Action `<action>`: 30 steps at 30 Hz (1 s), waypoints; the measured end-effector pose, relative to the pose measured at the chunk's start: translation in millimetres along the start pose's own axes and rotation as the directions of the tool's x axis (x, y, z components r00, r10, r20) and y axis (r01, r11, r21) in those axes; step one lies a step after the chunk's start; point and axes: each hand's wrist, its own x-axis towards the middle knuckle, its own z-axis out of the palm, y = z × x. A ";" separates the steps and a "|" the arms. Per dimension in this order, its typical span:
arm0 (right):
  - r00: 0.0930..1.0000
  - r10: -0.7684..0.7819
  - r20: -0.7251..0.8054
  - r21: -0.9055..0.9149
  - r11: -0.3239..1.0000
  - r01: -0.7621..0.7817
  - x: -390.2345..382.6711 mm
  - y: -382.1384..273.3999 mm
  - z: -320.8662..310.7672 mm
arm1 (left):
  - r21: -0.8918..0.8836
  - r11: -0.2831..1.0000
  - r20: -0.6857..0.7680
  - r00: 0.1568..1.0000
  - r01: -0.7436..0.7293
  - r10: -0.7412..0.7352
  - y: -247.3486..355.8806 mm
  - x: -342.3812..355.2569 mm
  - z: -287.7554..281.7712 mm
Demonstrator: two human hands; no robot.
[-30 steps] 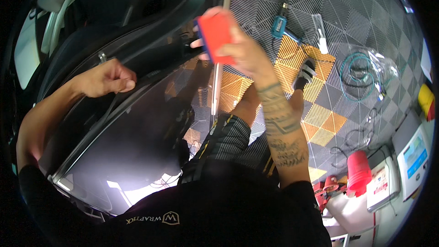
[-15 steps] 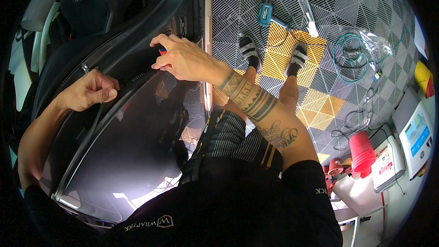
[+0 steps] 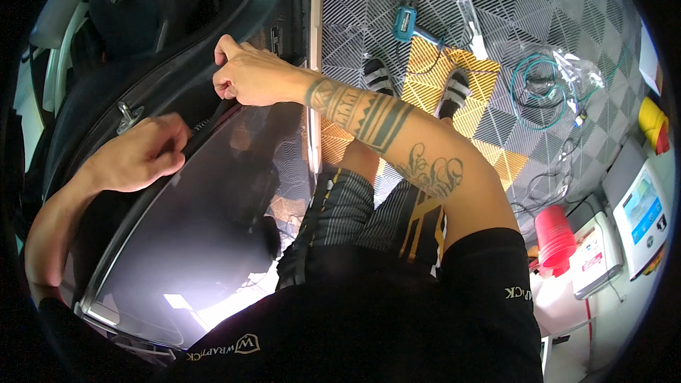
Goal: The person applies a vinyl wrap to the exterior of a car door, using a heat gun to soften the material and a squeegee to smooth it into place. They work along the edges and contours of the door, ensuring the wrap adheres tightly without bubbles.
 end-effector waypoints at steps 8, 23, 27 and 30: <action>0.990 0.068 0.124 0.131 0.988 -0.084 8.1 9.5 1.2 | 0.172 0.948 -0.297 0.931 0.269 -0.211 0.7 69.3 34.9; 0.984 -0.162 -0.075 0.997 -0.013 0.074 -177.3 52.7 -132.7 | 0.069 0.856 -0.486 0.767 0.512 -0.419 2.0 94.9 53.8; 0.949 -0.179 -0.259 0.964 0.008 0.265 -230.1 42.4 -158.9 | -0.034 0.690 -0.467 0.599 0.723 -0.650 5.0 108.8 61.3; 0.853 0.048 -0.520 0.800 0.375 0.468 -225.1 35.8 -154.3 | 0.015 0.661 -0.503 0.577 0.750 -0.643 7.9 125.7 58.7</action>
